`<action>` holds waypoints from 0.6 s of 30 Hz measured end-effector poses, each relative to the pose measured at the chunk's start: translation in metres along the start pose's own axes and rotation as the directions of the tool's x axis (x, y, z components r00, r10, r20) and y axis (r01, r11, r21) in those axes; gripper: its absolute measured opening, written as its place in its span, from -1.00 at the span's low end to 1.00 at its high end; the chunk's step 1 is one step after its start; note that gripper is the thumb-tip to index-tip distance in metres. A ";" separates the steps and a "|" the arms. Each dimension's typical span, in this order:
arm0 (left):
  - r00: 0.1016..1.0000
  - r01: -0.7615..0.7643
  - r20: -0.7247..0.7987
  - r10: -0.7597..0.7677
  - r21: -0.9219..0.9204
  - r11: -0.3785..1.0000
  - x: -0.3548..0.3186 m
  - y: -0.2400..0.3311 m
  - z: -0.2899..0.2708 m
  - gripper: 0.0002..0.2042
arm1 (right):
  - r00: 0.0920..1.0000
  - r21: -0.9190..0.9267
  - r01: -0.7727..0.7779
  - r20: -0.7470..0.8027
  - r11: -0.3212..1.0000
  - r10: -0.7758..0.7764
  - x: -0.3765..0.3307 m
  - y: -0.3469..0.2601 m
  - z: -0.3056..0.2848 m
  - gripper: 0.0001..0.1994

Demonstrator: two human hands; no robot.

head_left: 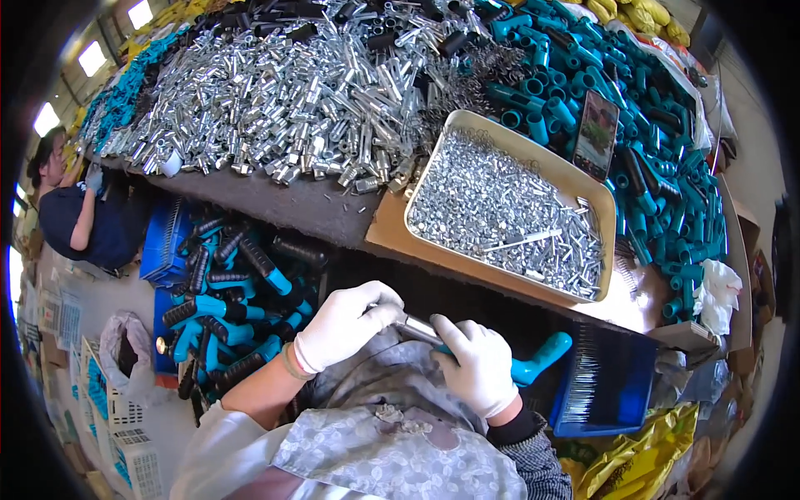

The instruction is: Assembling metal components, springs, and green plastic handles at a factory workbench.

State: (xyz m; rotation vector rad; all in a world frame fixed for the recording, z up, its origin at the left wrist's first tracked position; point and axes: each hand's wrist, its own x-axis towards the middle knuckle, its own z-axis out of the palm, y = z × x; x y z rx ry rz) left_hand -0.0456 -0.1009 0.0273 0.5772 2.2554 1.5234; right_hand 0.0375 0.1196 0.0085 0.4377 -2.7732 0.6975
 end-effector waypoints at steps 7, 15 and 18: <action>0.865 -0.495 0.222 0.450 0.232 0.837 -0.001 0.011 -0.003 -0.83 | 0.897 0.517 -0.339 0.429 0.786 0.104 -0.003 0.019 -0.018 -0.67; 0.990 -0.083 0.124 0.066 0.131 0.988 -0.011 0.030 -0.013 -0.45 | 0.950 0.467 -0.208 0.304 0.859 0.064 -0.010 0.021 -0.020 -0.60; 0.985 -0.044 0.167 0.035 0.056 0.997 -0.013 0.026 -0.002 -0.80 | 0.964 0.419 -0.172 0.258 0.892 0.065 -0.007 0.012 -0.021 -0.61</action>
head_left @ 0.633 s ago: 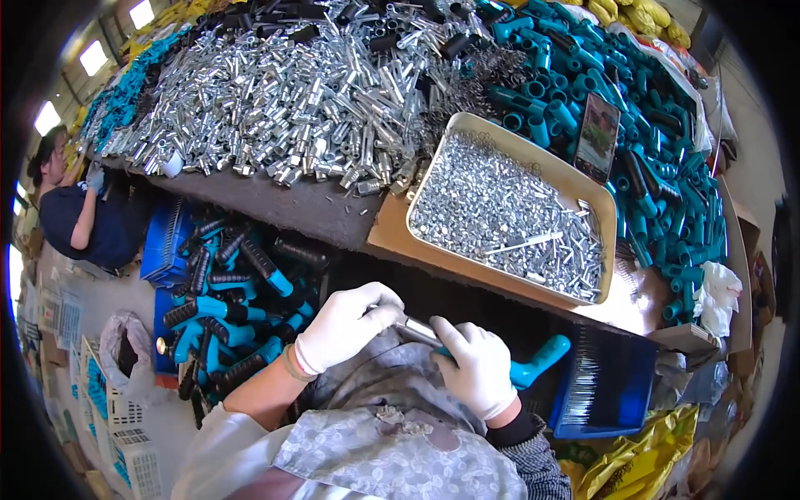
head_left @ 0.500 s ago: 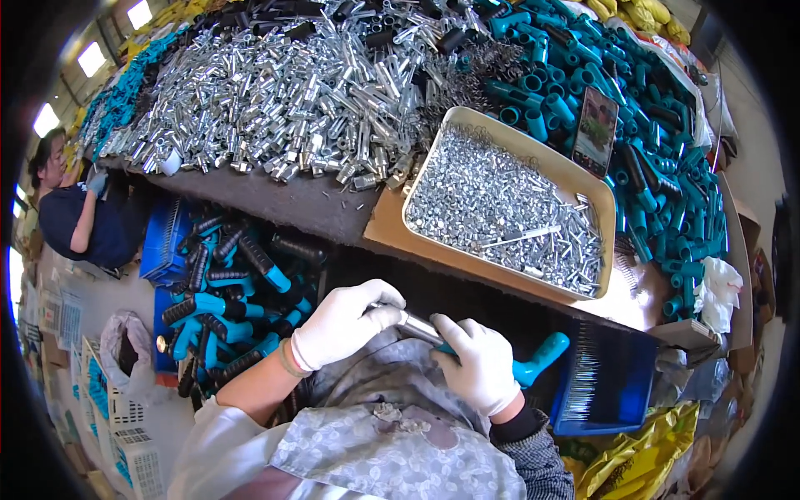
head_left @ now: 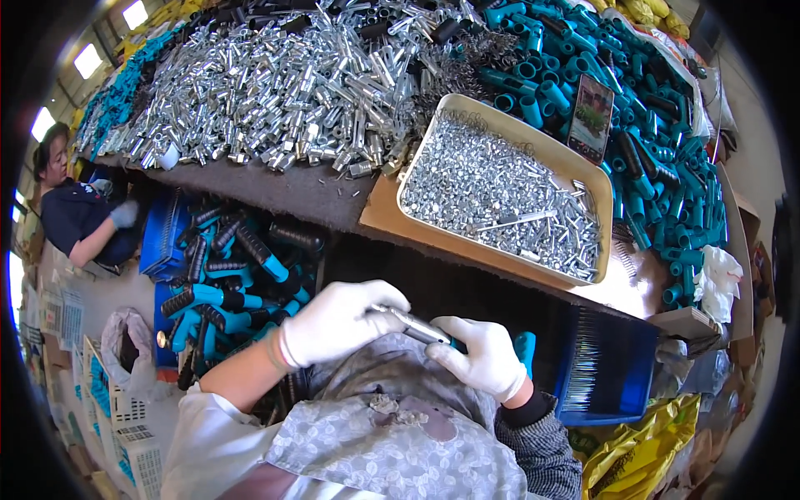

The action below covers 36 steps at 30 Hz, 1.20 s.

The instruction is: Assembling metal components, springs, and green plastic handles at a factory workbench.

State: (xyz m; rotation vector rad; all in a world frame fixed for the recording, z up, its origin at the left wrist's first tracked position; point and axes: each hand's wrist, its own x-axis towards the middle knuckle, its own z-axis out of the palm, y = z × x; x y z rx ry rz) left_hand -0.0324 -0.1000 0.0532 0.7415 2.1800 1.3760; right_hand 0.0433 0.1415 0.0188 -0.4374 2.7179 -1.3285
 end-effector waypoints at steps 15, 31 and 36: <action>0.765 -0.549 -0.026 0.643 0.496 0.673 -0.001 -0.009 0.007 -0.77 | 0.995 -0.058 0.055 -0.076 0.997 -0.060 -0.006 0.005 -0.001 -0.63; 0.949 -0.289 -0.112 0.296 0.081 0.954 -0.003 -0.012 0.025 -0.81 | 0.993 -0.105 0.109 -0.030 0.988 -0.113 -0.002 0.003 -0.008 -0.64; 0.480 -0.861 0.246 0.842 0.319 0.397 0.003 -0.001 0.017 -0.81 | 0.892 0.493 -0.031 0.405 0.870 -0.198 -0.004 0.024 -0.025 -0.64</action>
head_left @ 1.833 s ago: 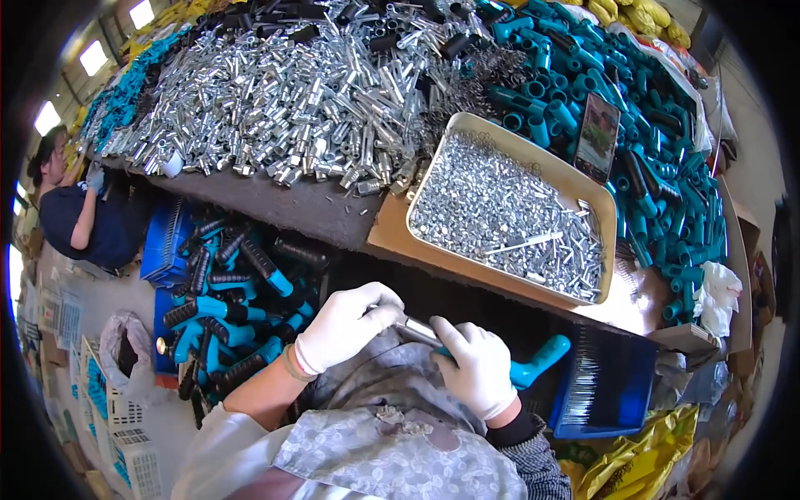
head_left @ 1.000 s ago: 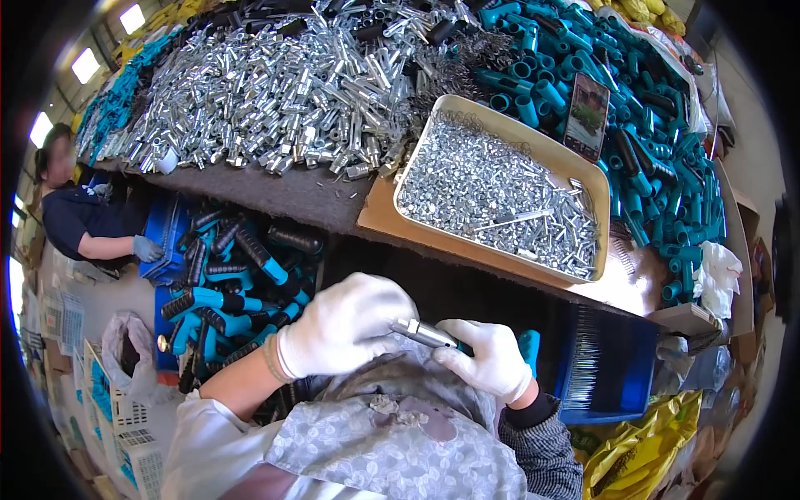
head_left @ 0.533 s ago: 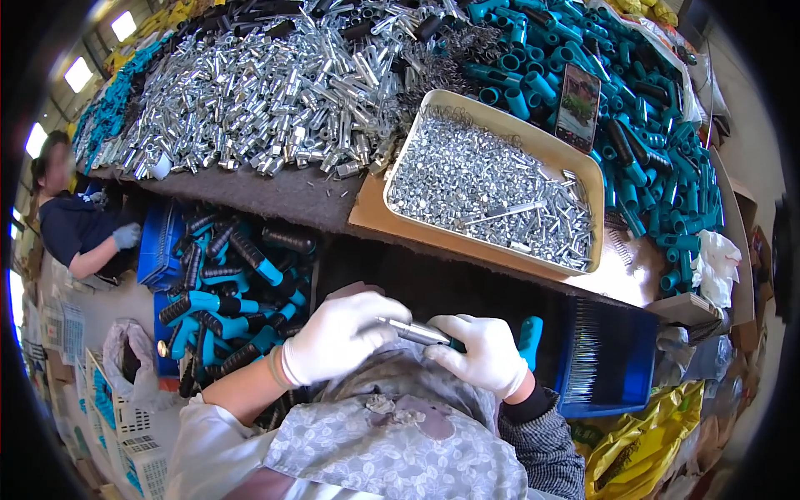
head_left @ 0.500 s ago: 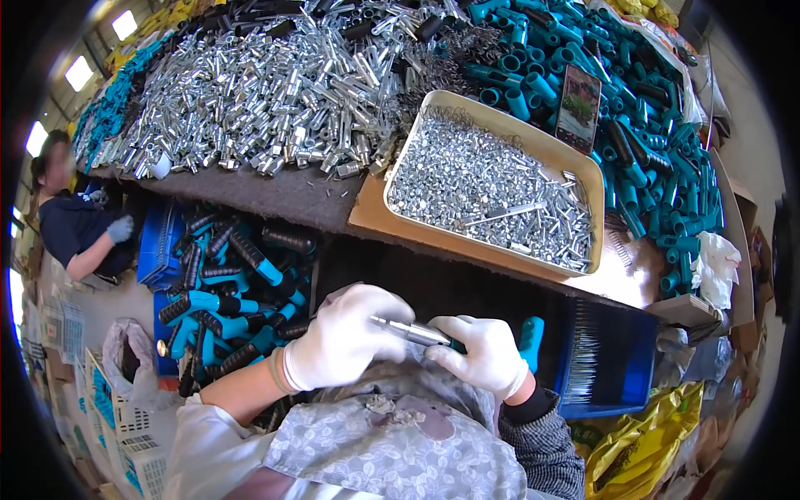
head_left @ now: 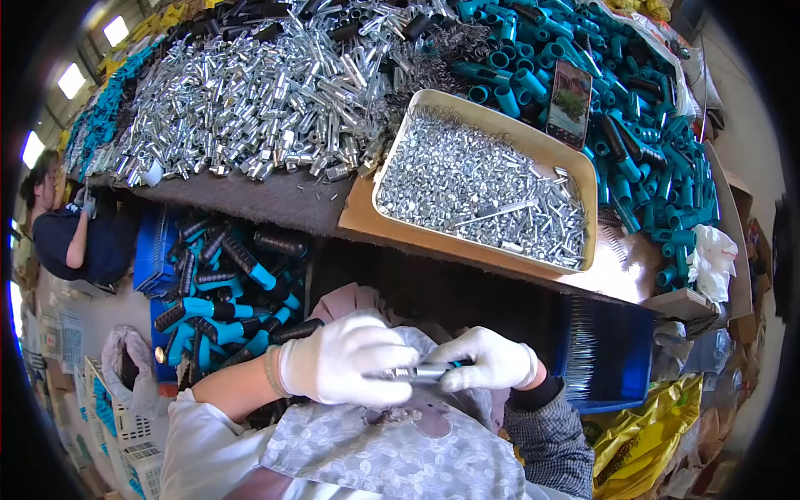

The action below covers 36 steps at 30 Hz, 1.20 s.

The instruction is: Assembling metal components, springs, and green plastic handles at a factory workbench.

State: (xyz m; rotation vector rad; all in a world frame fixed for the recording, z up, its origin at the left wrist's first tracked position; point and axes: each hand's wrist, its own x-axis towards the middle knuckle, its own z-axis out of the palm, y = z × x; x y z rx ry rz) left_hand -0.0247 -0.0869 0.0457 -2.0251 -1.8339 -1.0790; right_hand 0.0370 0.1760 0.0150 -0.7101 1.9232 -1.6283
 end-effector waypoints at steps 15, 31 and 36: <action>0.983 0.182 0.017 -0.182 -0.003 0.983 0.012 -0.009 -0.018 -0.66 | 0.936 -0.255 0.041 -0.328 0.966 -0.127 -0.001 -0.035 0.015 -0.60; 0.760 0.614 0.366 -0.537 -0.131 0.779 -0.012 -0.011 0.001 -0.15 | 0.508 0.419 0.825 -0.844 0.379 -0.172 0.016 -0.023 0.026 -0.67; 0.754 0.656 0.049 -0.655 -0.082 0.750 -0.051 0.003 0.017 -0.46 | 0.500 0.601 0.797 -0.709 0.056 0.497 0.029 0.086 0.015 -0.65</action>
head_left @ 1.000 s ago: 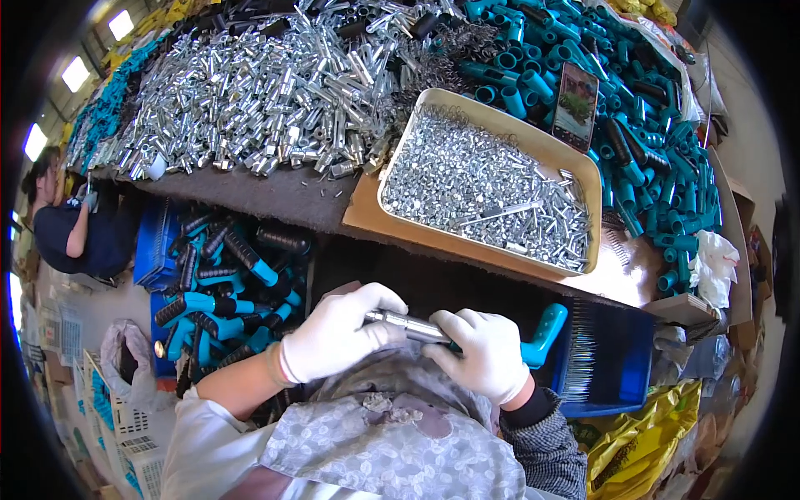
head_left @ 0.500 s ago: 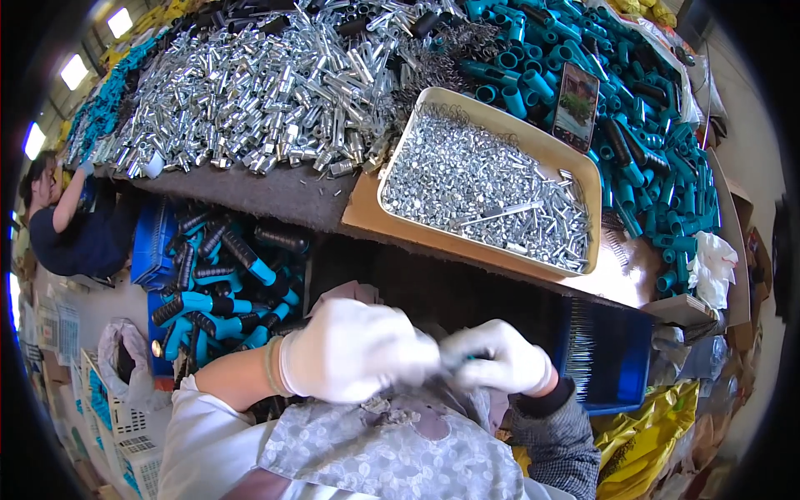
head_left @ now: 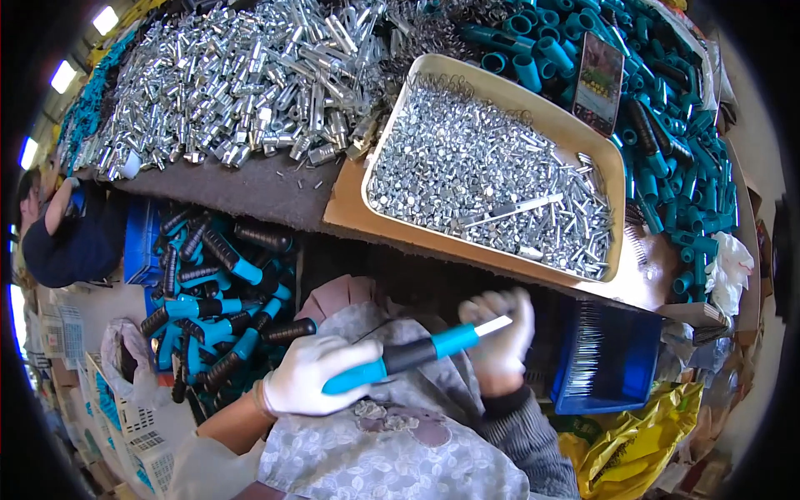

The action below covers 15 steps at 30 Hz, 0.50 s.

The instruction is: Assembling metal components, springs, and green plastic handles at a factory workbench.

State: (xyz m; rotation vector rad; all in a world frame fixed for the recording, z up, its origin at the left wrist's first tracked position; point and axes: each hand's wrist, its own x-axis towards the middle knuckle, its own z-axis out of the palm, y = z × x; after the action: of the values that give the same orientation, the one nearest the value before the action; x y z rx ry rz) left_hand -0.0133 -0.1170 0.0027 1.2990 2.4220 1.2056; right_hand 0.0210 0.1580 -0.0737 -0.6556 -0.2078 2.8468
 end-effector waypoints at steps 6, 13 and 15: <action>0.898 0.318 0.288 -0.333 0.099 0.943 0.024 -0.017 0.047 -0.40 | 0.988 -0.975 -0.085 -0.109 0.207 -0.108 0.194 0.066 -0.225 -0.81; 0.893 0.387 0.183 -0.410 0.152 0.910 0.003 -0.064 0.080 -0.47 | 0.956 -0.935 0.259 0.283 -0.242 -0.071 0.226 0.097 -0.223 -0.70; 0.924 0.340 0.120 -0.364 0.185 0.922 0.007 -0.071 0.089 -0.52 | 0.956 -0.922 0.258 0.287 -0.287 -0.060 0.232 0.089 -0.225 -0.69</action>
State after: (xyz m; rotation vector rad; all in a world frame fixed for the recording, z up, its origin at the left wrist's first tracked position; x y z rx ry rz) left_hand -0.0224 -0.0819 -0.1052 0.8911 2.5370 0.8009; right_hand -0.0978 0.1473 -0.3872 -0.4559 -2.6274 1.6135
